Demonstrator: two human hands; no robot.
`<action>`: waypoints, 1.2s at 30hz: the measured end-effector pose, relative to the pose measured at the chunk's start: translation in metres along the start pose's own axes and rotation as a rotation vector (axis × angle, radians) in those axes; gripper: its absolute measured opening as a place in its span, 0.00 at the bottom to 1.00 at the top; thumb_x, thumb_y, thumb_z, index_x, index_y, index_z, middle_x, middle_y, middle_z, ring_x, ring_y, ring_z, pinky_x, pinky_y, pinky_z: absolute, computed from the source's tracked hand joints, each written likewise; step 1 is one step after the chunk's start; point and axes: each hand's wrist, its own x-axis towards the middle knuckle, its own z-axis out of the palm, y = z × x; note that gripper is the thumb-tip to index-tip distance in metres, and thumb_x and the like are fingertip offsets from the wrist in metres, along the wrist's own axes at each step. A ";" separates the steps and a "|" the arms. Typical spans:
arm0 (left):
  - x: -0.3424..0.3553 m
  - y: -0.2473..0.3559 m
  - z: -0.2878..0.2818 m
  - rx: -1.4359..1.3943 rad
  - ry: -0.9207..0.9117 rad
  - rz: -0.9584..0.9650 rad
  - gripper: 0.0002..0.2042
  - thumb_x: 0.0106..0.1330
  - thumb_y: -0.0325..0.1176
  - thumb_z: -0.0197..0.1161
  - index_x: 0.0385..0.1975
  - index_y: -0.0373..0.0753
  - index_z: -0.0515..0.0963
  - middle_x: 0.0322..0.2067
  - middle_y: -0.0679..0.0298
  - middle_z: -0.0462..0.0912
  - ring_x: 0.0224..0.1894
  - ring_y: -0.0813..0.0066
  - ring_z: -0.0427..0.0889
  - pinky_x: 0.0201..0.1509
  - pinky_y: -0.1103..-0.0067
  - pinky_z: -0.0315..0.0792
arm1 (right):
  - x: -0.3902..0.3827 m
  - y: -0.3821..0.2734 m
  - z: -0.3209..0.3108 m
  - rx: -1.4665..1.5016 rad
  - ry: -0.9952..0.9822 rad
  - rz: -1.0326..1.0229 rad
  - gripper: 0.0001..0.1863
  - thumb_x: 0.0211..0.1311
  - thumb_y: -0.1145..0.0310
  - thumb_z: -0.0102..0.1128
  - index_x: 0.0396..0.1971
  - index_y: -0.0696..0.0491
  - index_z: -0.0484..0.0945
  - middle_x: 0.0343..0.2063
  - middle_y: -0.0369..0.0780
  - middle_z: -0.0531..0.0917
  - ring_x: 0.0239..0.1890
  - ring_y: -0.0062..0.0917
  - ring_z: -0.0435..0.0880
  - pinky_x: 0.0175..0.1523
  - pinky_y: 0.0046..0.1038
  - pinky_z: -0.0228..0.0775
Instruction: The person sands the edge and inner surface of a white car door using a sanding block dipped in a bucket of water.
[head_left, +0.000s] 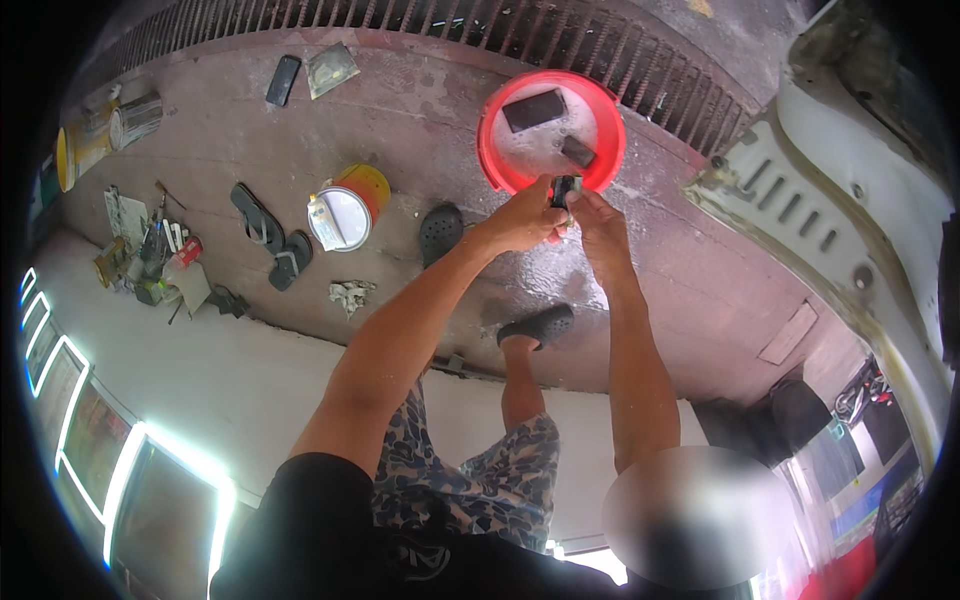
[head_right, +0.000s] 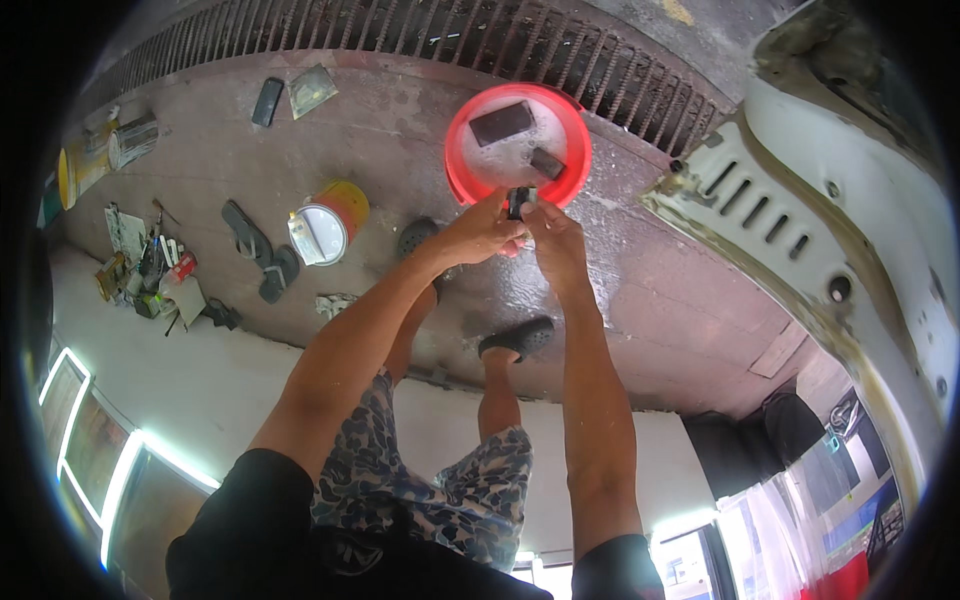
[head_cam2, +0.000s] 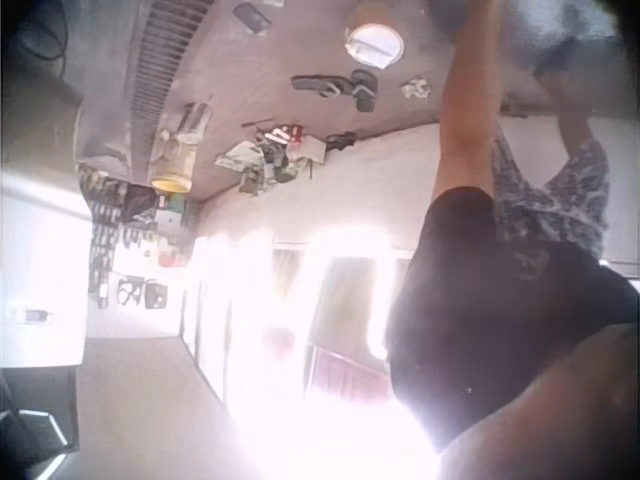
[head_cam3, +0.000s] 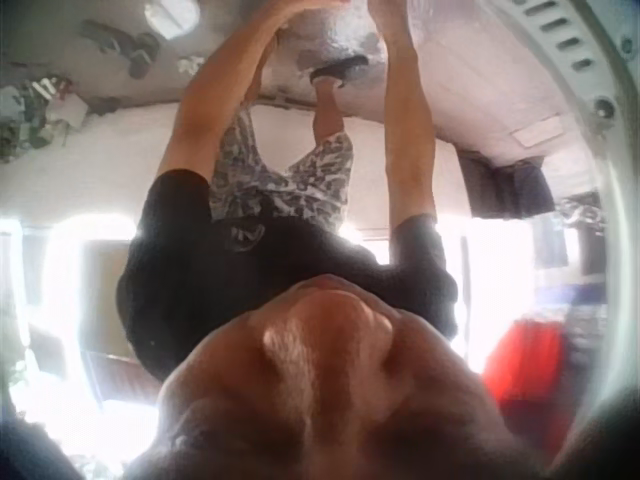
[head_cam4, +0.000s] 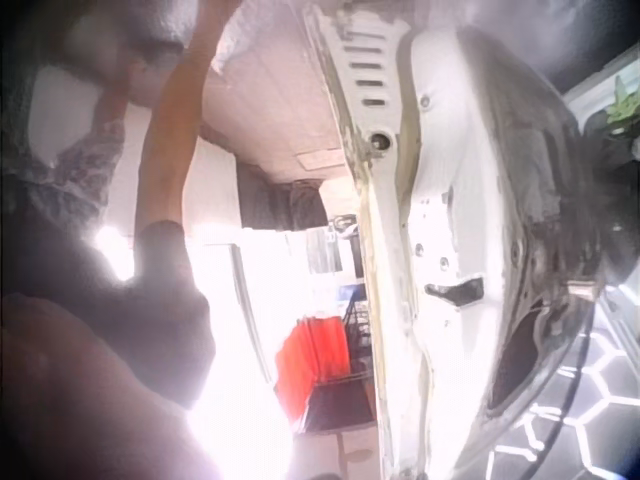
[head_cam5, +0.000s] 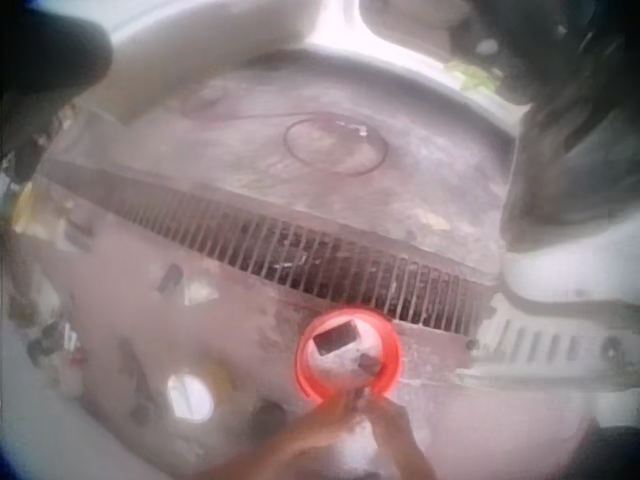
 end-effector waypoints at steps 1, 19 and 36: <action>0.010 -0.006 -0.005 0.009 0.087 -0.002 0.14 0.74 0.34 0.58 0.52 0.33 0.66 0.33 0.52 0.82 0.34 0.62 0.85 0.42 0.63 0.79 | 0.017 0.008 0.003 -0.030 0.100 -0.039 0.18 0.70 0.63 0.68 0.50 0.60 0.81 0.38 0.38 0.87 0.39 0.18 0.83 0.49 0.23 0.72; 0.169 -0.074 -0.068 0.684 0.475 -0.204 0.15 0.76 0.40 0.48 0.58 0.46 0.69 0.48 0.49 0.86 0.53 0.43 0.85 0.56 0.55 0.78 | 0.233 0.064 0.023 -0.930 0.602 -0.097 0.22 0.53 0.53 0.69 0.31 0.60 0.85 0.28 0.50 0.88 0.33 0.46 0.89 0.50 0.42 0.80; 0.128 -0.073 -0.082 0.550 0.580 -0.061 0.15 0.73 0.38 0.55 0.52 0.35 0.74 0.42 0.41 0.85 0.46 0.37 0.84 0.53 0.51 0.77 | 0.258 0.052 0.017 -0.145 0.422 0.035 0.15 0.76 0.59 0.45 0.44 0.48 0.82 0.31 0.37 0.83 0.28 0.19 0.80 0.30 0.25 0.73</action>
